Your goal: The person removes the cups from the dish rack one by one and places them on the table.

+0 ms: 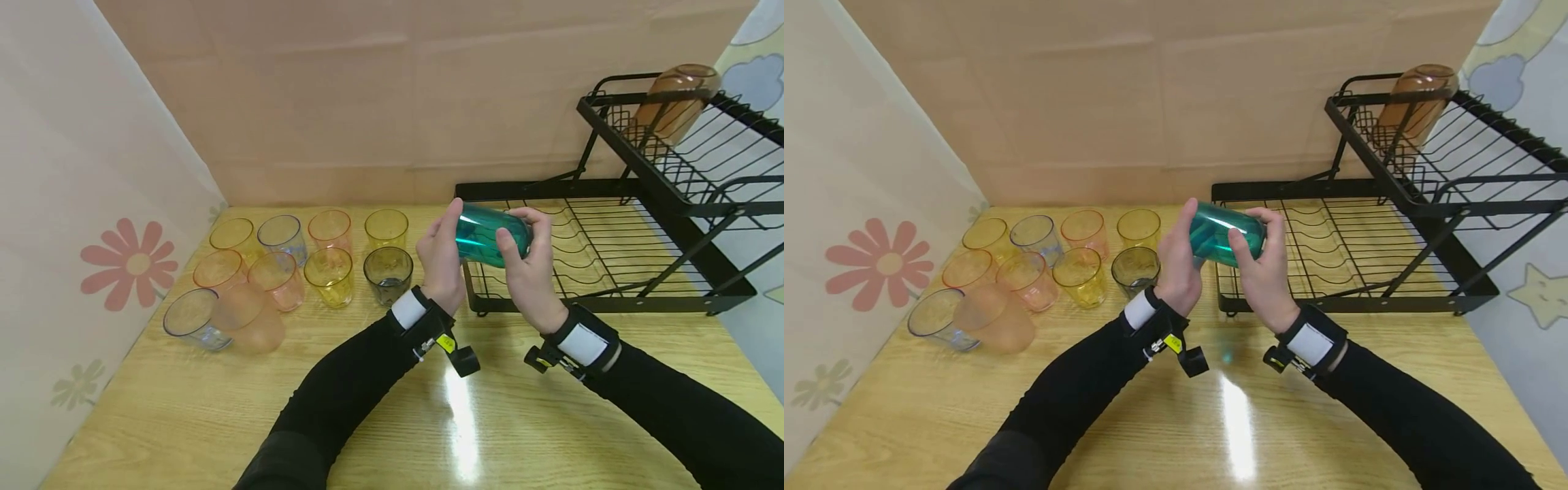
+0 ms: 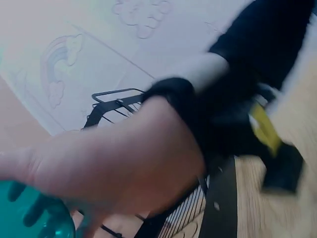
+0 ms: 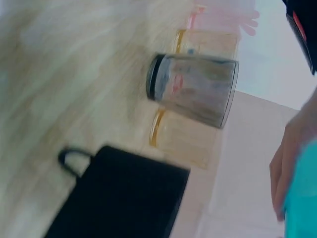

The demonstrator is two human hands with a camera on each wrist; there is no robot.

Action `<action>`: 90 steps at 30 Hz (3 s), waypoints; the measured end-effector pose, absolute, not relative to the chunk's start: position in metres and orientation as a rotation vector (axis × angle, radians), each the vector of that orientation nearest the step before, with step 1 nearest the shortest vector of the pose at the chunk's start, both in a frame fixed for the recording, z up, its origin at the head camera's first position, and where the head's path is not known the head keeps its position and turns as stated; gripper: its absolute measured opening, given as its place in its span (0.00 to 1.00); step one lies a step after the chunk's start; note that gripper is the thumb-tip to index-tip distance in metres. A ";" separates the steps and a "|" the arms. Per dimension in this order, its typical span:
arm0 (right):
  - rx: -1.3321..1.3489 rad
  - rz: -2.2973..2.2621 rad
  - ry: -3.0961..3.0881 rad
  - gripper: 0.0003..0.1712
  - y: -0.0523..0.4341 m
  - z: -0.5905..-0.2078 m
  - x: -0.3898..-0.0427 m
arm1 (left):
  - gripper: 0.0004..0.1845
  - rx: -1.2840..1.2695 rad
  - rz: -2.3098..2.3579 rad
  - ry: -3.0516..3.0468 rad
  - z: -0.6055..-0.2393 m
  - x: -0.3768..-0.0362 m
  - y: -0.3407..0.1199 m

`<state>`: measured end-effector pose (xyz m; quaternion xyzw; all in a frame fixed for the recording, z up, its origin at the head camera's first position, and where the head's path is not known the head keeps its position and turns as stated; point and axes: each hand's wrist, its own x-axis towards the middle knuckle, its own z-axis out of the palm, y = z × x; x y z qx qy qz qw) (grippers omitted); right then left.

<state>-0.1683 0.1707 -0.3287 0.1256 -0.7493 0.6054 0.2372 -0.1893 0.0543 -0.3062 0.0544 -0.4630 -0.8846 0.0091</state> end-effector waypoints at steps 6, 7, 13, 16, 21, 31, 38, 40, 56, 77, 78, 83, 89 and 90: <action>0.561 1.440 -2.259 0.19 0.182 -0.316 -0.161 | 0.18 -0.079 -2.737 -1.573 -0.309 -0.183 0.027; 0.610 1.406 -2.277 0.17 0.184 -0.315 -0.161 | 0.19 -0.112 -2.732 -1.608 -0.310 -0.181 0.022; 0.855 1.190 -2.378 0.11 0.194 -0.307 -0.162 | 0.22 -0.338 -2.603 -1.920 -0.320 -0.167 -0.010; 0.946 1.065 -2.445 0.10 0.201 -0.305 -0.163 | 0.24 -0.469 -2.499 -2.080 -0.328 -0.161 -0.030; 1.052 0.783 -2.546 0.12 0.215 -0.303 -0.165 | 0.24 -0.649 -2.258 -2.304 -0.342 -0.154 -0.066; 1.162 0.317 -2.675 0.19 0.230 -0.290 -0.170 | 0.31 -0.827 -1.644 -2.528 -0.364 -0.148 -0.126; 1.121 0.023 -2.870 0.27 0.227 -0.277 -0.173 | 0.33 -0.737 -1.358 -2.614 -0.374 -0.146 -0.158; 1.125 -0.030 -2.882 0.29 0.227 -0.273 -0.174 | 0.33 -0.695 -1.314 -2.637 -0.377 -0.147 -0.165; 1.136 -0.181 -2.867 0.31 0.222 -0.255 -0.178 | 0.37 -0.563 -1.224 -2.685 -0.389 -0.155 -0.190; 0.846 -0.371 -3.116 0.50 0.218 -0.201 -0.209 | 0.43 -0.927 0.206 -2.658 -0.312 -0.166 -0.188; 0.824 -0.374 -3.132 0.51 0.219 -0.197 -0.212 | 0.44 -0.931 0.201 -2.649 -0.308 -0.169 -0.188; 0.719 -0.375 -3.161 0.52 0.226 -0.176 -0.224 | 0.43 -0.943 0.122 -2.646 -0.293 -0.188 -0.181; 0.543 -0.334 -3.156 0.52 0.249 -0.160 -0.240 | 0.42 -0.966 0.078 -2.654 -0.282 -0.207 -0.167; 0.512 -0.316 -3.146 0.52 0.253 -0.158 -0.242 | 0.42 -0.967 0.072 -2.652 -0.280 -0.209 -0.165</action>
